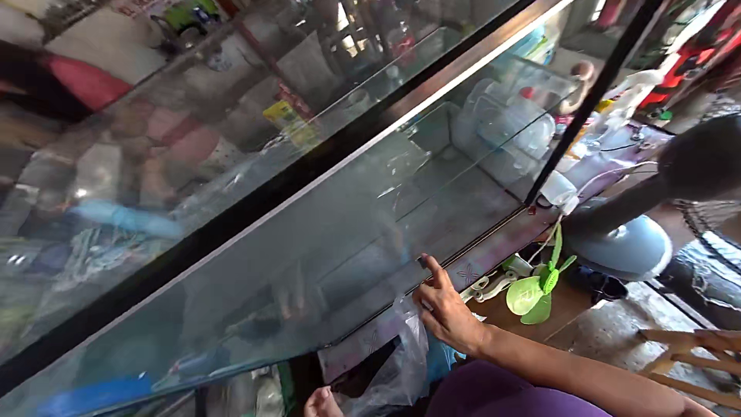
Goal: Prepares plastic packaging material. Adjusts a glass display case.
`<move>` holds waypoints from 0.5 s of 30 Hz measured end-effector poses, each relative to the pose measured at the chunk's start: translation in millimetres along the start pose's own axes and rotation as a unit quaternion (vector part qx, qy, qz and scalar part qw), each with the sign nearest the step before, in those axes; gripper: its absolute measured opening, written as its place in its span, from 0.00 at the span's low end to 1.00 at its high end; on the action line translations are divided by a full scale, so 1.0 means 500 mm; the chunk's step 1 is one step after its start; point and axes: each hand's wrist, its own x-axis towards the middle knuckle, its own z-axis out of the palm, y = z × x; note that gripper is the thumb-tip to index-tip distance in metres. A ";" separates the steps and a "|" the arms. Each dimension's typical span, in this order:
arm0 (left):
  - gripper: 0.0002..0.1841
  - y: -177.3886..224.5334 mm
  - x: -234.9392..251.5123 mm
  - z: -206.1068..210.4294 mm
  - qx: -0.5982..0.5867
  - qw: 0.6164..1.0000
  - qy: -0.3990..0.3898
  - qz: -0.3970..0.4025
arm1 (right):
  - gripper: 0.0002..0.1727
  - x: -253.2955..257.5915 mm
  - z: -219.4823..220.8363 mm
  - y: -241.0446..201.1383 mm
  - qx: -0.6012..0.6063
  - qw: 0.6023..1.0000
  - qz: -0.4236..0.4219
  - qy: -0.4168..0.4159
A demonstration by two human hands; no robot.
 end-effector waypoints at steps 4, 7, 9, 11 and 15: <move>0.21 0.007 0.012 -0.023 -0.074 0.992 -0.021 -0.102 | 0.13 0.009 -0.042 0.002 0.033 0.998 0.025 -0.037; 0.26 0.040 0.031 -0.036 -0.217 0.953 -0.059 -0.205 | 0.16 0.022 -0.123 0.006 0.073 0.996 0.047 -0.030; 0.27 0.055 0.036 -0.040 -0.347 0.909 -0.100 -0.207 | 0.14 0.024 -0.179 -0.001 0.082 0.996 0.038 -0.002; 0.28 0.069 0.041 -0.031 -0.461 0.857 -0.138 -0.187 | 0.09 0.027 -0.226 -0.017 0.109 0.993 0.036 0.010; 0.22 0.093 0.048 0.011 -0.442 0.868 -0.153 -0.170 | 0.05 0.021 -0.277 -0.051 0.160 0.984 0.075 0.016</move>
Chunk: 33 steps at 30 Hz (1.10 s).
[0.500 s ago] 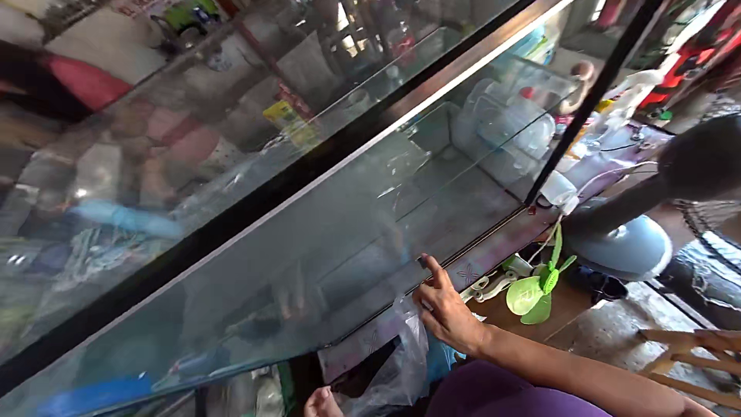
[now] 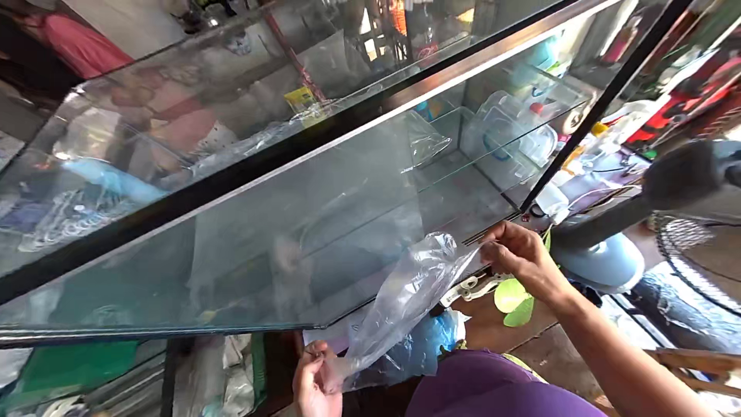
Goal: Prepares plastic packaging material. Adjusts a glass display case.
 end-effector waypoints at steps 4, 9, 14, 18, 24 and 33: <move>0.12 -0.027 0.024 0.011 0.159 0.987 0.013 0.019 | 0.12 -0.017 -0.047 -0.023 -0.224 0.971 0.068 -0.051; 0.12 -0.068 0.030 0.016 0.155 0.986 -0.015 -0.061 | 0.12 -0.058 -0.127 -0.083 -0.273 0.958 0.090 -0.024; 0.12 -0.090 0.041 0.063 0.145 0.983 -0.045 -0.107 | 0.08 -0.070 -0.176 -0.143 -0.433 0.899 0.058 0.012; 0.14 -0.030 0.056 0.110 -0.115 0.964 -0.133 -0.200 | 0.07 -0.056 -0.175 -0.188 -0.351 0.931 0.021 0.095; 0.24 0.128 0.026 0.338 0.021 0.911 -0.326 0.254 | 0.14 0.013 -0.134 -0.238 -0.086 0.966 -0.107 0.217; 0.40 0.197 0.143 0.700 0.642 0.602 -0.187 0.437 | 0.29 0.296 -0.173 -0.257 -0.435 0.876 -0.154 0.140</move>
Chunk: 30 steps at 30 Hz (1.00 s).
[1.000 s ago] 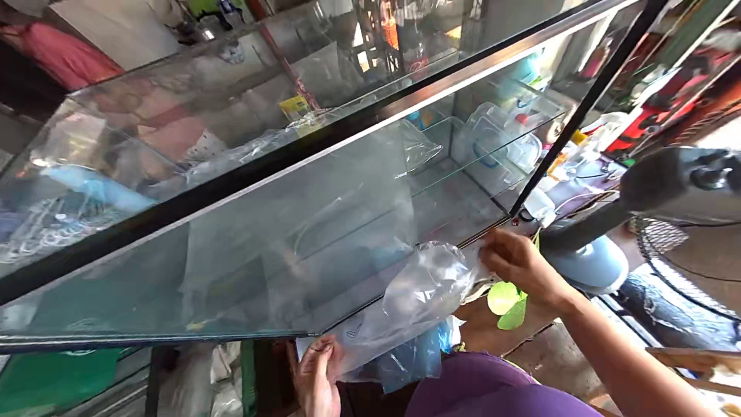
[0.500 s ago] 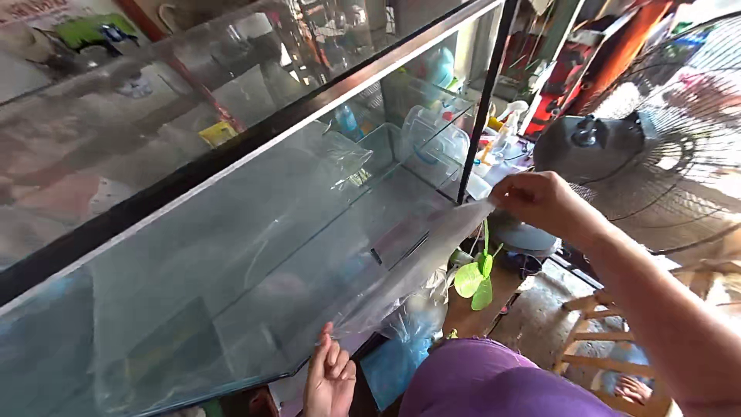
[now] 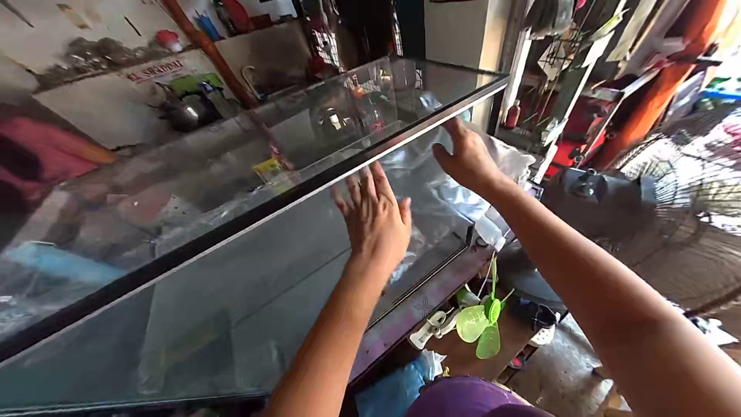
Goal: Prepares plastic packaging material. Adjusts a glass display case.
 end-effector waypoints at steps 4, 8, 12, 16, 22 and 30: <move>0.37 0.005 0.133 0.004 0.136 0.984 -0.053 -0.104 | 0.32 0.118 0.062 0.035 0.038 0.999 0.005 -0.021; 0.41 -0.036 0.212 0.049 0.158 0.972 -0.063 -0.165 | 0.37 0.198 0.123 0.056 0.008 0.999 0.005 -0.053; 0.38 -0.078 0.248 0.054 0.137 0.957 -0.112 -0.231 | 0.39 0.224 0.153 0.064 -0.021 0.992 0.038 -0.115; 0.43 -0.048 0.257 0.007 0.080 0.932 -0.165 -0.312 | 0.43 0.225 0.160 0.072 -0.090 0.980 0.064 -0.164; 0.23 -0.108 0.276 0.019 0.269 0.902 -0.117 -0.315 | 0.56 0.221 0.170 0.086 -0.089 0.982 0.058 -0.157; 0.26 -0.049 0.252 0.000 0.244 0.900 -0.148 -0.329 | 0.27 0.209 0.131 0.077 -0.050 0.989 -0.006 -0.138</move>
